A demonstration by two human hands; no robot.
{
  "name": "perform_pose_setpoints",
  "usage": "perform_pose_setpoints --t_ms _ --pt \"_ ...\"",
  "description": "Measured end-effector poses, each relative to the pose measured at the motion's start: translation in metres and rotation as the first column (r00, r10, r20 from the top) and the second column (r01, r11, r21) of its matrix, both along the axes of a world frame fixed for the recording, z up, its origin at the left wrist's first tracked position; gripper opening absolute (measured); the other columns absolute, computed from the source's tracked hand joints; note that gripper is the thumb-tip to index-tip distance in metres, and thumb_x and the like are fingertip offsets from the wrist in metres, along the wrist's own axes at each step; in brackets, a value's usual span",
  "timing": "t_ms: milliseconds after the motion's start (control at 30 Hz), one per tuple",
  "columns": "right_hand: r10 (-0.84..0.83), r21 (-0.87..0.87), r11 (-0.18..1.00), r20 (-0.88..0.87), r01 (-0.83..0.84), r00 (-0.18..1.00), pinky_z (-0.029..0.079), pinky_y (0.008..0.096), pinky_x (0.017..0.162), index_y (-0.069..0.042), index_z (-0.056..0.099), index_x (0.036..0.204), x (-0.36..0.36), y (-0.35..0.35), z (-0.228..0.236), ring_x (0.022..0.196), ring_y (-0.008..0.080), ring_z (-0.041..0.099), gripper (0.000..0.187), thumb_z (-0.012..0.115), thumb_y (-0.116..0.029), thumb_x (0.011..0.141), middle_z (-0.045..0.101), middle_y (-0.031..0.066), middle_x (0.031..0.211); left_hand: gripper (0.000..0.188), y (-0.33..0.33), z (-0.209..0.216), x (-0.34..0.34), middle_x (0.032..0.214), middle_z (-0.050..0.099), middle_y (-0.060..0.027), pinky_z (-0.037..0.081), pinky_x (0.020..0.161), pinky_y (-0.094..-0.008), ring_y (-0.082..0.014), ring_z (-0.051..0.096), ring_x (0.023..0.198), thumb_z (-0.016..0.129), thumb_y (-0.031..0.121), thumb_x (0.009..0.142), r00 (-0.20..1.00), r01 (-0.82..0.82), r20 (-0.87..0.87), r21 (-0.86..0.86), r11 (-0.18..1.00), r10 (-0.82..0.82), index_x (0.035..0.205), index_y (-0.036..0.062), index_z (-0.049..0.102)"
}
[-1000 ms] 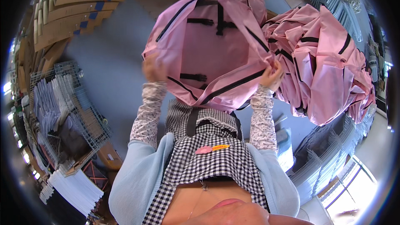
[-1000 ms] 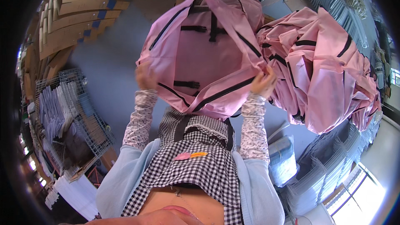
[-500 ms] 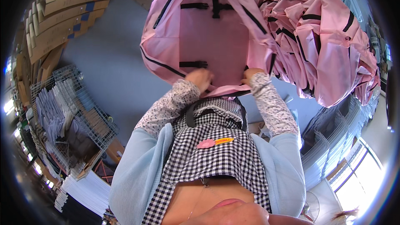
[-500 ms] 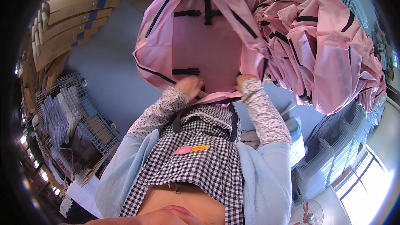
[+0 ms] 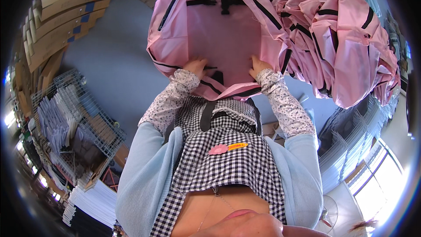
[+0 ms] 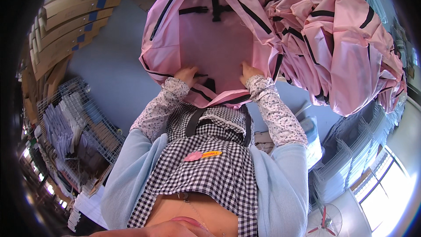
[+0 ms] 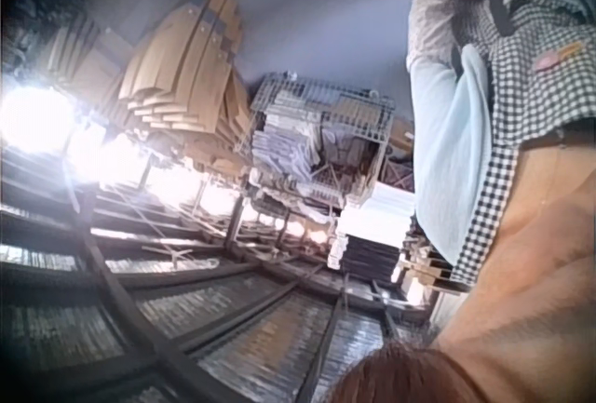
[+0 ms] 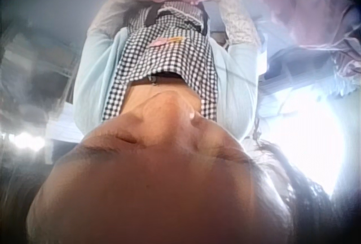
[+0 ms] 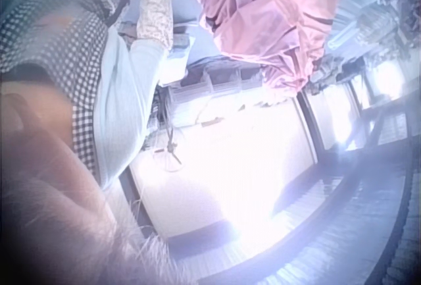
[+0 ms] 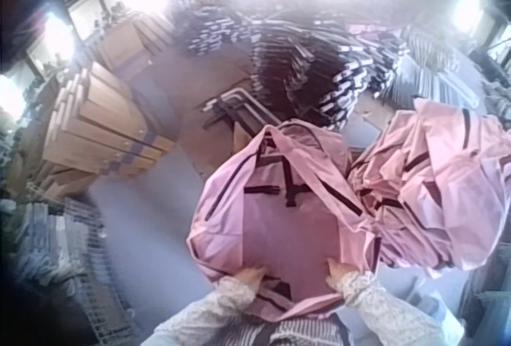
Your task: The person repeatedly opens and closes the zippers of pink backpacks, checks the interior compartments, and adjusts the straps. The person handles several backpacks one at a time and places them back on a pile.
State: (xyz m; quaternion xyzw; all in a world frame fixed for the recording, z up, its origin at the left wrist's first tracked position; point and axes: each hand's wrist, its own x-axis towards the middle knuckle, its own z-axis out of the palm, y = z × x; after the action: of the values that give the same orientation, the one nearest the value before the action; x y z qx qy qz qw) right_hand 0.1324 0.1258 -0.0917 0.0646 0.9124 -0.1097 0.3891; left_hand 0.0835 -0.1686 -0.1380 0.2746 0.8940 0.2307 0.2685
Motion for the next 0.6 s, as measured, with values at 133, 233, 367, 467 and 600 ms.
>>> perform_pose_setpoints --t_ms 133,233,367,467,600 --pt "-0.591 -0.755 0.343 0.289 0.559 0.753 0.054 0.0458 0.082 -0.012 0.051 0.136 0.021 0.018 -0.095 0.091 0.0369 0.067 0.05 0.061 -0.017 0.087 0.069 0.0216 0.101 0.03 -0.002 -0.01 -0.003 0.091 0.068 -0.0216 0.052 0.077 -0.0467 -0.0392 0.066 0.088 0.063 0.031 0.091 0.972 -0.167 0.171 0.022 0.986 0.161 0.102 0.0032 0.065" --pt "-0.252 -0.347 0.921 -0.192 0.174 0.949 0.053 0.0454 0.085 -0.012 0.058 0.128 0.004 0.001 -0.049 0.095 0.0353 0.064 0.046 0.068 -0.024 0.084 0.066 0.0153 0.11 0.032 -0.008 -0.024 0.001 0.091 0.068 -0.0225 0.052 0.076 -0.0469 -0.0399 0.066 0.086 0.062 0.031 0.091 0.977 -0.173 0.146 0.089 0.981 0.159 0.105 0.0028 0.066" --pt "0.088 -0.04 0.993 -0.367 -0.111 0.926 0.051 0.0427 0.089 -0.013 0.063 0.118 0.004 -0.022 -0.028 0.107 0.0305 0.059 0.047 0.077 -0.033 0.078 0.061 0.0081 0.113 0.032 0.001 -0.024 0.0 0.092 0.068 -0.0212 0.052 0.076 -0.0464 -0.0396 0.066 0.086 0.061 0.031 0.092 0.975 -0.177 0.154 0.113 0.978 0.158 0.105 0.0033 0.067" --pt "0.245 0.061 0.969 -0.359 -0.24 0.9 0.048 0.0435 0.094 -0.013 0.066 0.107 0.009 -0.043 -0.033 0.116 0.0272 0.055 0.043 0.081 -0.032 0.072 0.059 0.008 0.114 0.031 0.008 -0.027 0.003 0.091 0.069 -0.0199 0.053 0.076 -0.0461 -0.0386 0.067 0.084 0.061 0.032 0.092 0.976 -0.154 0.165 0.076 0.985 0.14 0.103 0.0045 0.068" --pt "0.173 -0.011 0.982 -0.36 -0.19 0.917 0.05 0.0431 0.092 -0.012 0.066 0.106 0.015 -0.042 -0.061 0.111 0.029 0.057 0.042 0.081 -0.029 0.071 0.059 0.0096 0.112 0.031 0.014 -0.018 0.005 0.089 0.069 -0.0186 0.053 0.076 -0.0459 -0.0372 0.067 0.083 0.061 0.034 0.091 0.98 -0.129 0.156 0.04 0.991 0.122 0.103 0.006 0.069"
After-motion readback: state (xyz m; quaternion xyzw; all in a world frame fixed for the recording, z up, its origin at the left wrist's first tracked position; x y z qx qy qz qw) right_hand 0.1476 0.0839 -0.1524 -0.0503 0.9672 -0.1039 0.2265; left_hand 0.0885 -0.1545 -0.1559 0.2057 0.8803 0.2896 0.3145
